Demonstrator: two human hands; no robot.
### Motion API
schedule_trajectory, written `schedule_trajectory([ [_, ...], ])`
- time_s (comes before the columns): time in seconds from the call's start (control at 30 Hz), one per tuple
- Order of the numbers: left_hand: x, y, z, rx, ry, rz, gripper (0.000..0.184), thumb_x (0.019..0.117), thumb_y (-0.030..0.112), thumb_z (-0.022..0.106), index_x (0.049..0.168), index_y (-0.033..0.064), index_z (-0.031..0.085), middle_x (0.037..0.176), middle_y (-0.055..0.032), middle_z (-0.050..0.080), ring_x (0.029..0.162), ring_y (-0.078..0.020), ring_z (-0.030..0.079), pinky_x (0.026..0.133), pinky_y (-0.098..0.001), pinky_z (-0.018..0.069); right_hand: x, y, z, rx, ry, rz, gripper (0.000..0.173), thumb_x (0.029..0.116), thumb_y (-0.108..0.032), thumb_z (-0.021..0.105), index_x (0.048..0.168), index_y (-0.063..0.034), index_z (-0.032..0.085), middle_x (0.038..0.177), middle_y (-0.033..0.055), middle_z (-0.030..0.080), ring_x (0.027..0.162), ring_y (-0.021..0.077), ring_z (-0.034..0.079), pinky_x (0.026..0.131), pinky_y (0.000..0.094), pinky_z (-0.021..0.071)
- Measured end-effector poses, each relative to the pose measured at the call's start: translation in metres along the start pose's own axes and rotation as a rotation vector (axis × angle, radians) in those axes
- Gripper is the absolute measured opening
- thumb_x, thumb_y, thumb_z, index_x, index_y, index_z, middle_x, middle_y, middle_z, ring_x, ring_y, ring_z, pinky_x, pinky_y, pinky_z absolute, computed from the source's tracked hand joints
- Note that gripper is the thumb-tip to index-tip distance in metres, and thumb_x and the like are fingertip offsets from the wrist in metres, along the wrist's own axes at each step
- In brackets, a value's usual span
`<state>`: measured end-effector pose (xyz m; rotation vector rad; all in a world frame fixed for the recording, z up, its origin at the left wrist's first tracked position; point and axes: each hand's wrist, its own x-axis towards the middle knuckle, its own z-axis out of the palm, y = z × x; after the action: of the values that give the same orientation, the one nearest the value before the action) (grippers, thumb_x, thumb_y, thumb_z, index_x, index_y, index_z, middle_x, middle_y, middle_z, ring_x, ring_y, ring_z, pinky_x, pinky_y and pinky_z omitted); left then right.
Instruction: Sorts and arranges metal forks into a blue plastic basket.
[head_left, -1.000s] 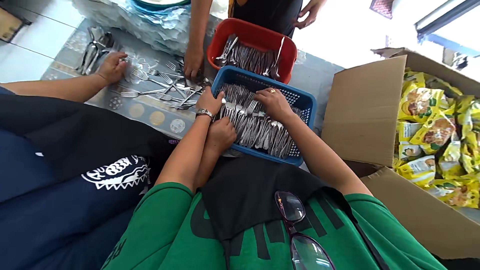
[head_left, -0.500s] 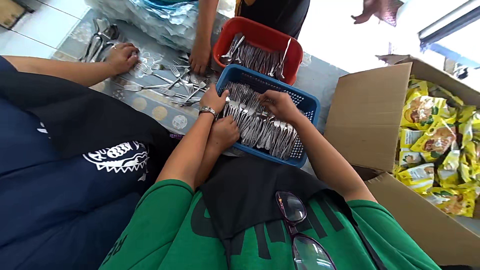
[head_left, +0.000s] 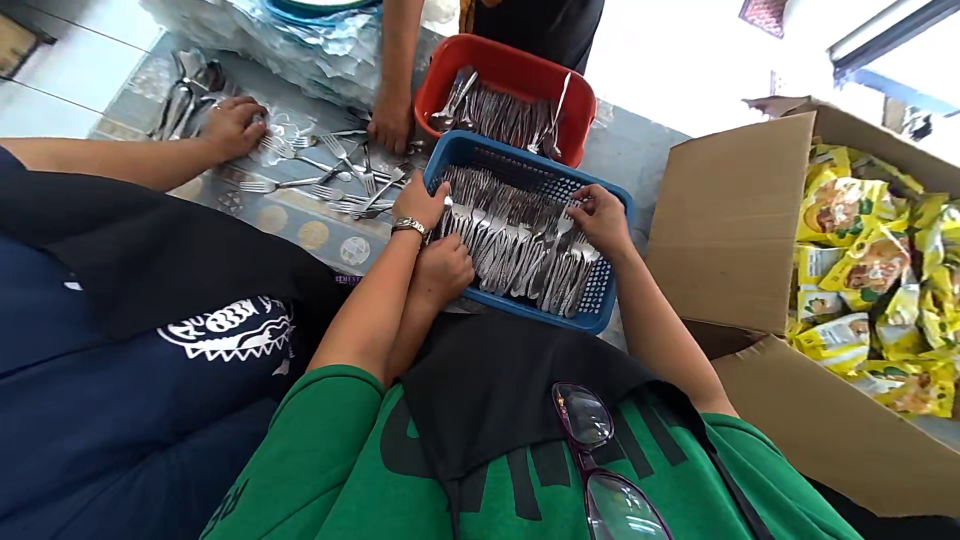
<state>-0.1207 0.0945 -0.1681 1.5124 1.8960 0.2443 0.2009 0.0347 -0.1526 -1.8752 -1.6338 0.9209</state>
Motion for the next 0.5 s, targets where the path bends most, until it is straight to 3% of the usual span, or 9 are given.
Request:
schedule_trajectory([
  [0.1,0.001,-0.001,0.001,0.006,0.003,0.004,0.066,0.1057,0.051,0.051,0.145,-0.0025,0.046,0.127,-0.0314,0.063,0.122,-0.0476,0.061,0.101,-0.0675,0.0457,0.008,0.001,0.012,-0.110,0.072,-0.036,0.035,0.1003,-0.012,0.066,0.131,0.0024,0.061,0.110,0.0224,0.071,0.094,0.0337,0.071,0.089,0.0507,0.0558],
  [0.2,0.002,-0.002,0.001,0.009,0.003,0.007,0.066,0.1056,0.051,0.051,0.144,-0.0023,0.046,0.125,-0.0307,0.064,0.121,-0.0472,0.062,0.100,-0.0668,0.0465,0.009,0.004,0.015,-0.222,0.143,-0.058,0.037,0.1004,-0.013,0.065,0.134,0.0024,0.061,0.127,0.0254,0.066,0.107,0.0389,0.068,0.095,0.0540,0.0539],
  [0.3,0.002,-0.004,0.001,0.001,0.002,0.008,0.066,0.1057,0.050,0.052,0.144,-0.0028,0.046,0.126,-0.0313,0.064,0.121,-0.0475,0.062,0.101,-0.0668,0.0463,-0.004,0.000,0.009,-0.275,0.172,-0.046,0.034,0.1011,-0.009,0.061,0.134,0.0021,0.061,0.129,0.0248,0.065,0.109,0.0393,0.068,0.096,0.0546,0.0532],
  [0.5,0.004,-0.002,0.004,0.009,0.009,-0.009,0.066,0.1052,0.051,0.052,0.143,-0.0031,0.047,0.127,-0.0311,0.063,0.121,-0.0473,0.062,0.101,-0.0677,0.0460,-0.014,-0.002,0.008,-0.288,0.091,-0.031,0.031,0.1030,-0.011,0.059,0.132,0.0006,0.064,0.118,0.0230,0.071,0.108,0.0395,0.069,0.098,0.0581,0.0523],
])
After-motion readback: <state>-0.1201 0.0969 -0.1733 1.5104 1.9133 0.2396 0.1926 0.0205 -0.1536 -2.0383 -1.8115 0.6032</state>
